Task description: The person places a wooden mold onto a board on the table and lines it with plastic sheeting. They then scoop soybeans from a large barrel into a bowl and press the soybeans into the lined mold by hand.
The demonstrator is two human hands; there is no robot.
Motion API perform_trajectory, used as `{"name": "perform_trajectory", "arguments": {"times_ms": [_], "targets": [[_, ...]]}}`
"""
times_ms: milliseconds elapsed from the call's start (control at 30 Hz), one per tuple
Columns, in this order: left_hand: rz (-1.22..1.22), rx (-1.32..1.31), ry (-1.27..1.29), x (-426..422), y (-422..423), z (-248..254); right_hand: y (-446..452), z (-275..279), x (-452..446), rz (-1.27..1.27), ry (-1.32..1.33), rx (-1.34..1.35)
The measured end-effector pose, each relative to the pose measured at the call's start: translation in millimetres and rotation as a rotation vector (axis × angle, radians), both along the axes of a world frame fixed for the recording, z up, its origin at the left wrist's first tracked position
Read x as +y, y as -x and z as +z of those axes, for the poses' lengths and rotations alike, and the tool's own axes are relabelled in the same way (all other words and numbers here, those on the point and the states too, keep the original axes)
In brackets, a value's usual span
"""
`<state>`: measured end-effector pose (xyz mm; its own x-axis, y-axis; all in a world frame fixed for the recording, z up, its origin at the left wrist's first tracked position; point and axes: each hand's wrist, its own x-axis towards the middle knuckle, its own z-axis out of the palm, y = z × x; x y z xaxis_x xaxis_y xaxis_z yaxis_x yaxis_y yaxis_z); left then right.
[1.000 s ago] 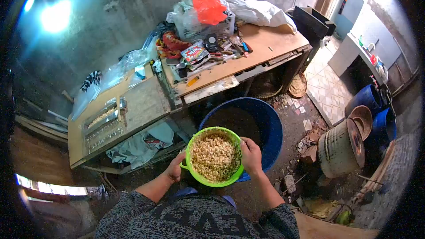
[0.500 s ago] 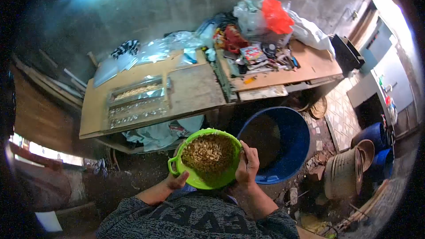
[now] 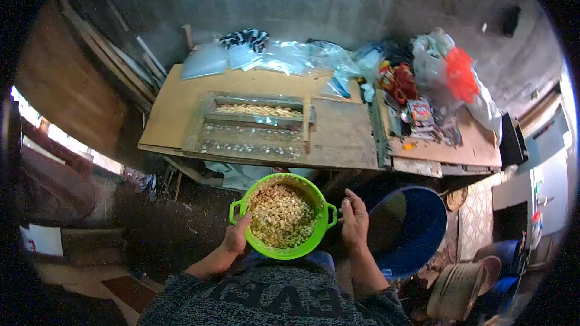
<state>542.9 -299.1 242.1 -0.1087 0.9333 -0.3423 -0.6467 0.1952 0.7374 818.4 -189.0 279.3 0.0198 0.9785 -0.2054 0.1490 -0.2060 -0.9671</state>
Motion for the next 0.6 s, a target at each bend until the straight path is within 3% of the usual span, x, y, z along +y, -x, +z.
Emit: {"name": "perform_trajectory", "arguments": {"times_ms": [100,300,367,400,467,600], "targets": [[0.136,-0.007,0.058,-19.9,27.3,-14.7,-16.8,-27.5,17.3,0.173,0.099,-0.19],[0.509,0.031,0.191,-42.5,61.5,-12.2,-13.9,-76.9,4.3,0.945,0.698,-0.041],[0.546,-0.051,0.162,-43.7,71.5,-15.9,-15.8,-141.6,6.8,0.851,0.977,0.058],[0.588,-0.116,0.176,-40.3,72.6,0.1,-9.1,-145.0,20.1,0.88,0.976,0.065],[0.658,-0.088,0.161,-28.5,71.2,24.3,8.8,-150.8,51.4,1.214,0.629,-0.068],[0.666,-0.064,0.136,0.0,70.9,55.1,62.0,-100.4,121.1,1.324,0.501,-0.005]]}}
